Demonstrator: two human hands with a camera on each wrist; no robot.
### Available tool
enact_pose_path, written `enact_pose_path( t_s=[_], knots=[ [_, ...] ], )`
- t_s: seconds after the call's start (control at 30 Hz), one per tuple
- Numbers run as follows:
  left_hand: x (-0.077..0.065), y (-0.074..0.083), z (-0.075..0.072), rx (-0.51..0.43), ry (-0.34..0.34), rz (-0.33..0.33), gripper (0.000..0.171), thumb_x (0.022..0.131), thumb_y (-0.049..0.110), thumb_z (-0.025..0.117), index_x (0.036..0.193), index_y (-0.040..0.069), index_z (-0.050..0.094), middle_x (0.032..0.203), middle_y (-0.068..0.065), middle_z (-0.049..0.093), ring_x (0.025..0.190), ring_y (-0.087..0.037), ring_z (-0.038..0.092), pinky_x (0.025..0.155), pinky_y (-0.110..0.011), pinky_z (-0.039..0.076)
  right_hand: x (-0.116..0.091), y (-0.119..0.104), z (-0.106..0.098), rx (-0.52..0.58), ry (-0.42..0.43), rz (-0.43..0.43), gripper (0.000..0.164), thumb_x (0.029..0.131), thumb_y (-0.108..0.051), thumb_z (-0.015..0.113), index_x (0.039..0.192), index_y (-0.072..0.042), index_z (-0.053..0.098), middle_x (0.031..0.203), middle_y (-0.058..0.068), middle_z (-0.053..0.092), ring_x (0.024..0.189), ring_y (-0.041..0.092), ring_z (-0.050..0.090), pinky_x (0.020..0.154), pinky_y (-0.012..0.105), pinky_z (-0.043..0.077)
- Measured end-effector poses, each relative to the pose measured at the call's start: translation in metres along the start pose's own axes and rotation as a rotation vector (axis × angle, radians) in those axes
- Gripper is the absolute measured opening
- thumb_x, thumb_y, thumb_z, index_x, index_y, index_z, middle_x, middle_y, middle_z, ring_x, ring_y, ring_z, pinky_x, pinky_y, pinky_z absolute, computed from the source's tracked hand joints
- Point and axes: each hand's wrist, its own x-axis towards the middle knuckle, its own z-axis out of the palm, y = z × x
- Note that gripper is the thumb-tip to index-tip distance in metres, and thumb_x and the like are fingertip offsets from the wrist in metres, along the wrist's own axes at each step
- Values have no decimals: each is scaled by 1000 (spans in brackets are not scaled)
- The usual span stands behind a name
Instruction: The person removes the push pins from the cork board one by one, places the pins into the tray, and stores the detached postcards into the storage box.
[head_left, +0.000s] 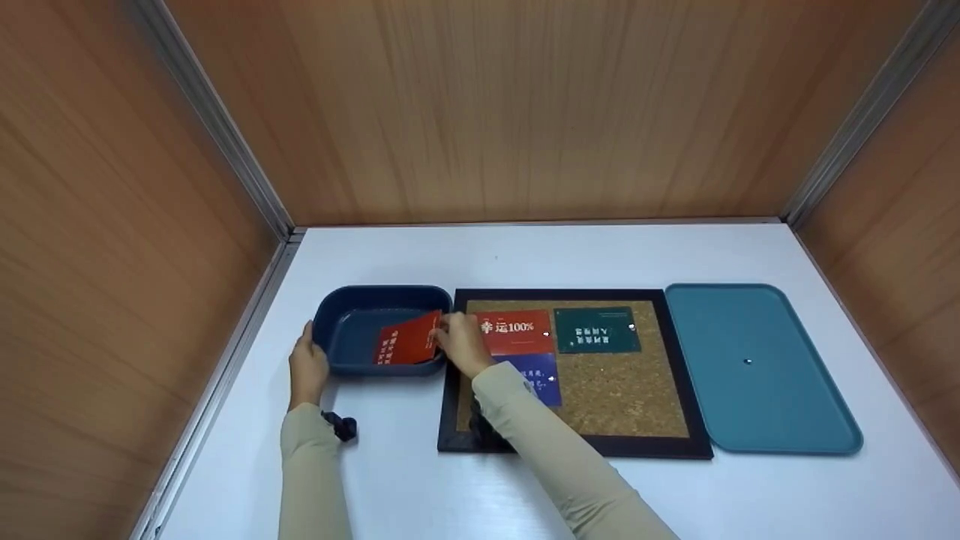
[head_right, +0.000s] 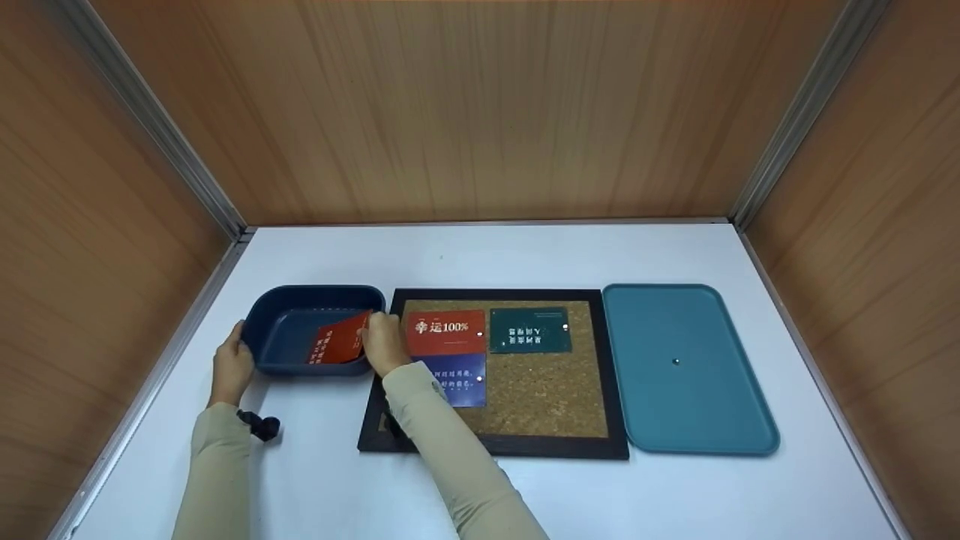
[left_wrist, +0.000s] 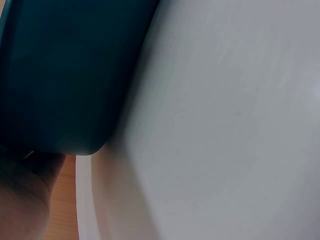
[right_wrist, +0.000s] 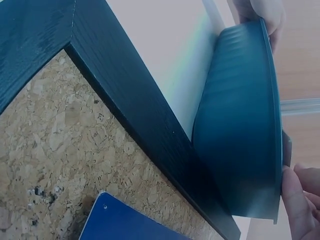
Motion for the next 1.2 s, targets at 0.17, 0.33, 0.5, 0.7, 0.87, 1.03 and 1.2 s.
enact_pose_path(
  t_s=[0.17, 0.33, 0.5, 0.7, 0.87, 1.03, 1.2],
  knots=[
    [0, 0, 0, -8, -1, 4, 50, 102, 2, 22, 152, -4, 17, 154, -29, 22, 145, -40, 19, 120, -46, 20, 0, 1, 0, -3, -5, -19, 13, 91, -4, 64, 94, 4, 73, 82, 11, 73, 63, 7, 60, 54, 16, 45],
    [0, 0, 1, -7, -6, 3, 51, 102, 2, 21, 152, -4, 17, 155, -28, 21, 145, -39, 18, 120, -46, 20, -1, 1, -1, -47, -22, -32, 20, 90, -8, 66, 104, 5, 72, 93, 13, 74, 73, 12, 66, 62, 22, 53],
    [0, 2, 3, 11, -4, 7, 50, 101, 1, 22, 151, -5, 18, 154, -29, 22, 145, -40, 20, 119, -47, 21, -2, 1, -3, -69, -39, -5, 28, 91, -10, 66, 115, 4, 68, 108, 17, 71, 88, 16, 70, 73, 27, 58],
    [-1, 2, 2, 22, 10, 13, 50, 101, 1, 22, 151, -5, 20, 153, -30, 24, 144, -40, 21, 119, -47, 21, -2, 1, -1, -17, -33, 35, 28, 90, -8, 66, 113, 7, 68, 103, 17, 72, 83, 16, 70, 70, 27, 58],
    [-1, 4, 2, 16, 6, 13, 49, 102, 1, 22, 151, -5, 20, 154, -28, 22, 145, -39, 20, 120, -46, 20, -4, 1, -3, 8, -40, 54, 27, 91, -9, 66, 113, 6, 68, 101, 15, 73, 81, 16, 70, 70, 27, 57],
    [-1, 5, 1, 7, 5, 9, 49, 102, 2, 22, 151, -4, 20, 155, -26, 22, 145, -37, 19, 120, -46, 20, -5, 1, -6, 42, -59, 57, 27, 93, -8, 62, 115, 7, 66, 104, 16, 71, 88, 20, 68, 75, 31, 57],
    [-2, 6, -3, 28, -27, -7, 50, 102, 2, 21, 152, -3, 18, 155, -27, 20, 145, -38, 19, 119, -47, 20, -7, 2, -7, 66, -99, 64, 29, 96, -10, 57, 119, 7, 63, 108, 16, 69, 96, 22, 67, 81, 34, 56]
  ],
)
